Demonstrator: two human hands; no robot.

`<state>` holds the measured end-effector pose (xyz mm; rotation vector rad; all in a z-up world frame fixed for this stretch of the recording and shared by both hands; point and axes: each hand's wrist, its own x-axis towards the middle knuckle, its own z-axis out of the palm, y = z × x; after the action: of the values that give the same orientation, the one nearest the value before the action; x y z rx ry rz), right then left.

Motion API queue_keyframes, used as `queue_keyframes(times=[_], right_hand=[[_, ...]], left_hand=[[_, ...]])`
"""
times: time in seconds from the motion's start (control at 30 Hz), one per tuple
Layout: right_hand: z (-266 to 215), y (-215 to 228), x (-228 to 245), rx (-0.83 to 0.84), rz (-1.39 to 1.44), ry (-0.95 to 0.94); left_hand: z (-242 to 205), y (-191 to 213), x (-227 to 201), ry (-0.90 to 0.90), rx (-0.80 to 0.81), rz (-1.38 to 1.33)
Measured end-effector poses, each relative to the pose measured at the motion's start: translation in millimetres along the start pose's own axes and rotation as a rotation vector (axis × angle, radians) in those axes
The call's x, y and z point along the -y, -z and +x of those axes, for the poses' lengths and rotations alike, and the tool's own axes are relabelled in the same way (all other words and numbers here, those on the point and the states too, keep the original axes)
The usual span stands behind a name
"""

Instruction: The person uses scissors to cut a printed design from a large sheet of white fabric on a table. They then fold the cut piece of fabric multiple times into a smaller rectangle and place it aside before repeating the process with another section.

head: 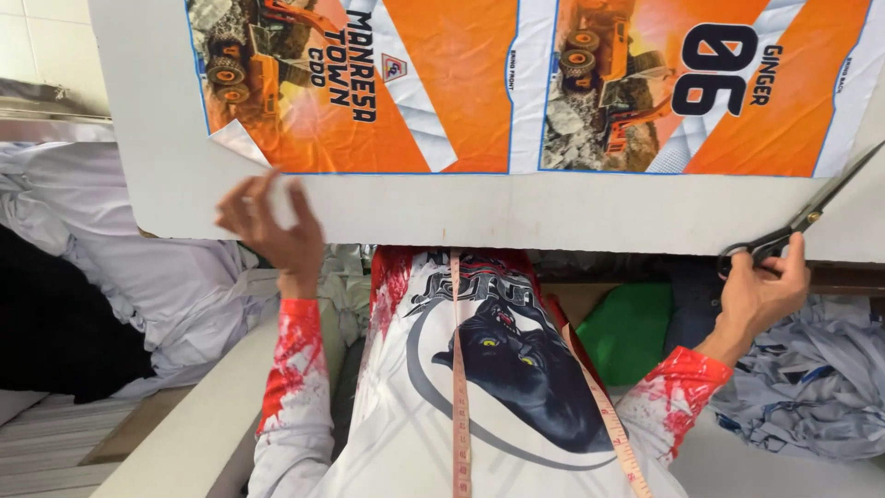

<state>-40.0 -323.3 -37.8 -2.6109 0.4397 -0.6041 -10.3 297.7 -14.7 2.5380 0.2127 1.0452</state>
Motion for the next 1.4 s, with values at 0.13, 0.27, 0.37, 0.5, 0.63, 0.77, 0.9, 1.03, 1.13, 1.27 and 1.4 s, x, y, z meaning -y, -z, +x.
queue_keyframes(times=[0.13,0.27,0.37,0.5,0.63,0.77,0.9,1.03,1.13,1.27,1.4], right_hand=[[-13,3,26,0.055,0.332,-0.487],[-47,8,78,-0.086,0.689,-0.652],[-105,17,98,-0.141,1.046,-0.881],[-167,35,154,0.265,1.816,-0.852],[-159,26,241,0.646,1.14,-0.574],[-204,-7,200,0.588,1.238,-0.677],[-178,-13,222,0.629,1.045,-0.687],[-148,-27,248,0.678,1.003,-0.639],[-151,-42,241,0.655,1.118,-0.574],[-152,-49,232,0.69,1.232,-0.555],[-152,-43,239,0.706,1.176,-0.672]], left_hand=[[22,7,73,0.339,0.002,0.131],[40,0,104,0.518,0.104,0.132],[55,-4,89,0.382,0.162,0.14],[60,-2,82,0.309,0.205,0.132],[63,3,78,0.229,0.311,0.129],[62,5,83,0.243,0.386,0.183],[60,4,88,0.234,0.383,0.197],[62,4,85,0.236,0.395,0.187],[63,5,86,0.226,0.383,0.191],[62,5,85,0.224,0.38,0.197],[61,6,87,0.21,0.375,0.203]])
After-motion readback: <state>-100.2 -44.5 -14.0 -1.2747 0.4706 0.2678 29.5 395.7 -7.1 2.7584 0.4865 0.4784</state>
